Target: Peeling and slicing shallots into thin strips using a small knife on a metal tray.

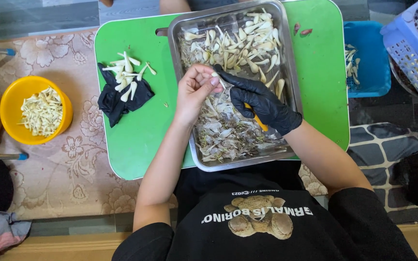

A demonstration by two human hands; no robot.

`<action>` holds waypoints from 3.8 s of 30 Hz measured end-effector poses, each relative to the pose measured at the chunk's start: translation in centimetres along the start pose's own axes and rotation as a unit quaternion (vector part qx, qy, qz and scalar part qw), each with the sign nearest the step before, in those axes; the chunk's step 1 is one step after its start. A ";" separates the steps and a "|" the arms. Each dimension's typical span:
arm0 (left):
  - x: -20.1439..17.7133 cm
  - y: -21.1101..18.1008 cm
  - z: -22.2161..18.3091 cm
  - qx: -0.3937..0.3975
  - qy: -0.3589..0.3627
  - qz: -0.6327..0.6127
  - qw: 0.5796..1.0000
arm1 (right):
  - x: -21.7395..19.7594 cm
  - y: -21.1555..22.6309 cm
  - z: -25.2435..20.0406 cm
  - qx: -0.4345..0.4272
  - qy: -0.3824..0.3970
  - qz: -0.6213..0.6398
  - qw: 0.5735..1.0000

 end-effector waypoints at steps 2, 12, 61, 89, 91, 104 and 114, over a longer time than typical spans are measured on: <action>-0.2 0.8 0.2 -0.012 0.006 -0.015 1.000 | 0.3 0.3 0.0 -0.009 -0.003 -0.001 1.000; 0.0 -1.8 0.0 0.028 -0.025 0.105 0.994 | -1.3 0.9 0.7 -0.055 -0.033 -0.002 0.998; 0.3 -2.5 0.2 0.048 -0.039 0.299 0.952 | -1.6 2.1 0.8 -0.044 -0.101 -0.025 0.994; -0.8 0.9 1.1 0.021 -0.013 0.124 0.992 | 0.6 1.6 0.4 -0.027 -0.018 0.007 0.999; -1.1 1.2 1.1 0.025 -0.018 0.132 0.991 | 0.7 1.4 0.4 -0.023 -0.016 0.005 1.000; -1.0 0.7 1.0 -0.004 -0.026 0.046 0.999 | -1.1 -0.1 0.9 -0.024 -0.017 -0.020 0.999; -1.3 1.4 1.0 0.002 -0.031 0.055 0.998 | -0.6 0.7 0.7 -0.029 -0.040 -0.021 0.999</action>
Point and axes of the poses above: each hand's wrist, its own z-axis towards the middle knuckle, its own x-axis out of the palm, y = z × x, the point moved 10 cm from there along z, towards the middle knuckle, and after that the axes turned 11 degrees about z, right-handed, at the moved point
